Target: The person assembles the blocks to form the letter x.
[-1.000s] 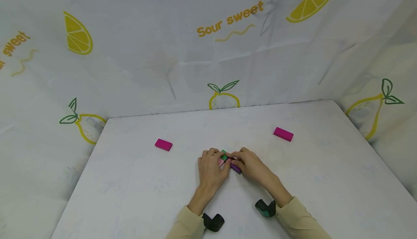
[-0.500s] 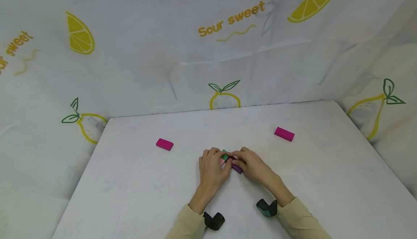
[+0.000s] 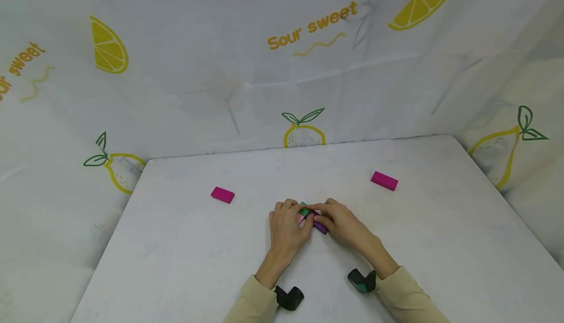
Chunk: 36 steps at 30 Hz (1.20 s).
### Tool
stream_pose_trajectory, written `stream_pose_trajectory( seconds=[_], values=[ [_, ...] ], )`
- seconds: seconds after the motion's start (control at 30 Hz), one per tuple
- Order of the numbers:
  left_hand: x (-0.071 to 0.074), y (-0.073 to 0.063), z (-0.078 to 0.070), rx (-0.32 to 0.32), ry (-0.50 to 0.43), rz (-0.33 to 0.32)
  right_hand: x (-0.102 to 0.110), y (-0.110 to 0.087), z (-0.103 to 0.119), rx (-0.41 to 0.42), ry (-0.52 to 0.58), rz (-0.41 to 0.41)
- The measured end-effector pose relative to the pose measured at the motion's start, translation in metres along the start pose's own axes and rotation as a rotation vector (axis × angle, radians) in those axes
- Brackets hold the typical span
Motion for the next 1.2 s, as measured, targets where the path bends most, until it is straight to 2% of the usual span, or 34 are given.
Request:
stream_pose_trajectory(
  seconds=[0.13,0.33,0.5,0.7,0.8,0.93,1.2],
  values=[
    [0.001,0.0,0.0,0.004,0.007,0.003,0.0,0.0,-0.001,0.005,-0.007,0.011],
    [0.0,0.0,0.0,0.006,0.031,0.009,0.005,0.0,-0.002,0.0,0.042,0.025],
    [0.0,0.0,0.0,0.005,0.039,0.007,0.014,-0.001,-0.01,-0.024,0.019,-0.099],
    [0.0,0.0,0.0,-0.011,0.044,-0.008,0.042,-0.002,-0.024,-0.048,-0.028,-0.266],
    [0.0,0.0,0.0,-0.016,0.036,-0.013,0.058,-0.006,-0.031,-0.072,-0.03,-0.298],
    [0.0,0.0,0.0,-0.023,0.028,-0.014,0.075,-0.013,-0.04,-0.065,-0.043,-0.326],
    [0.001,0.001,0.0,-0.018,0.019,-0.008,0.096,-0.022,-0.053,-0.042,-0.095,-0.38]
  ],
)
Point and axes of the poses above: each hand's wrist, its own y-axis towards the middle knuckle, its own x-axis out of the back of the hand, z = x × y, the point moved 1 cm from there along y, towards the middle knuckle, and after that the axes turned 8 degrees about z, right-handed, at the moved point
